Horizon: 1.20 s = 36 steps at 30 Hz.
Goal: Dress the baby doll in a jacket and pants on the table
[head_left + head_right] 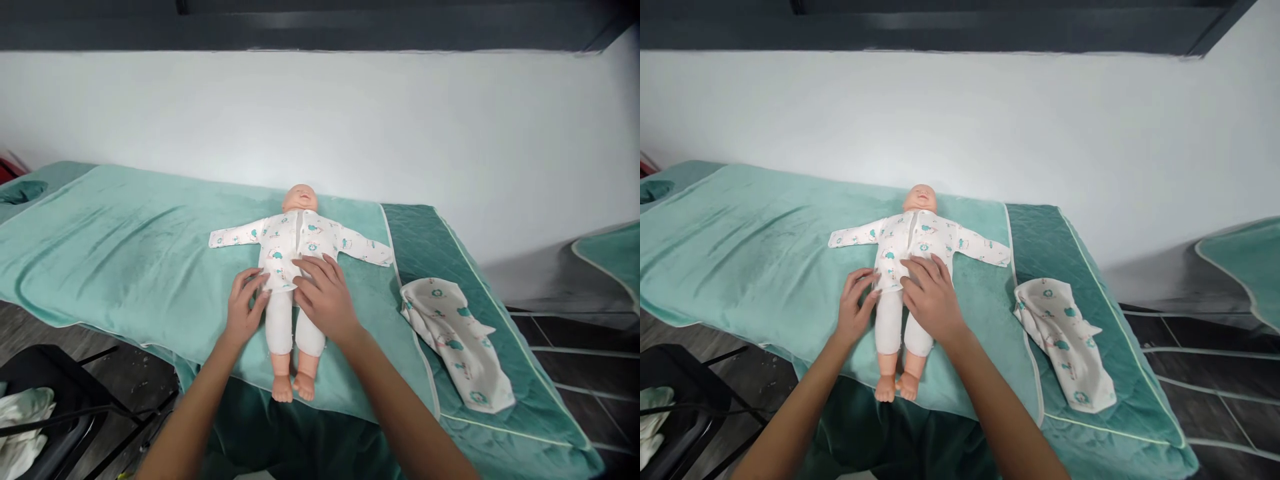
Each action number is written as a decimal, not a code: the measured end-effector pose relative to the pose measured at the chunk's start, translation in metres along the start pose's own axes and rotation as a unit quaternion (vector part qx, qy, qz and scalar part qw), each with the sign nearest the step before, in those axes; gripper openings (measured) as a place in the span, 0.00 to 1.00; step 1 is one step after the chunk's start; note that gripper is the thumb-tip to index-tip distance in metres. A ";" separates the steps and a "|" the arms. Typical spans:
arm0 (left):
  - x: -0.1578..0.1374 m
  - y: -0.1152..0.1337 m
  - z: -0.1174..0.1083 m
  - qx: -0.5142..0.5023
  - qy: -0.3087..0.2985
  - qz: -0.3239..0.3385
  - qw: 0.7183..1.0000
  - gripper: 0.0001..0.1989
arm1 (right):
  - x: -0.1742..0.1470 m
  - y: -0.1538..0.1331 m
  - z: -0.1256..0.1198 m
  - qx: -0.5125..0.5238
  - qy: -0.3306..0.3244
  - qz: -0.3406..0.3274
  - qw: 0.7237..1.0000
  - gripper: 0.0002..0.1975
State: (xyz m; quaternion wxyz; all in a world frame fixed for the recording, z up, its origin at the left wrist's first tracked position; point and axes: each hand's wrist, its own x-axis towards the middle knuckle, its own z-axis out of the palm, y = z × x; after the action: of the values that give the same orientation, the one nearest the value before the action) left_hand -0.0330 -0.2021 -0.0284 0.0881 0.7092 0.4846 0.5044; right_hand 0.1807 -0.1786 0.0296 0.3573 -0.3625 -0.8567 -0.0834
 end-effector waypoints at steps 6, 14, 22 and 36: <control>0.002 -0.004 0.001 -0.032 0.051 -0.052 0.997 0.12 | -0.010 0.002 -0.002 0.024 0.000 0.013 1.000 0.09; 0.001 -0.005 0.004 -0.028 -0.010 -0.031 0.999 0.14 | 0.047 0.021 -0.005 0.148 0.031 0.119 0.981 0.08; -0.001 0.000 0.002 0.020 -0.010 0.045 0.999 0.17 | 0.121 0.078 0.046 0.027 -0.112 0.260 0.959 0.15; 0.022 0.033 0.017 0.087 -0.006 0.142 0.986 0.10 | 0.127 0.096 0.062 0.125 -0.051 0.387 0.912 0.13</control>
State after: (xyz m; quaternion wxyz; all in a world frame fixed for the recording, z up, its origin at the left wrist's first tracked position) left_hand 0.0004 -0.1960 -0.0029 -0.0433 0.7788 0.4209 0.4631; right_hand 0.1502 -0.0129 0.0586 0.3599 -0.6219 -0.6697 0.1876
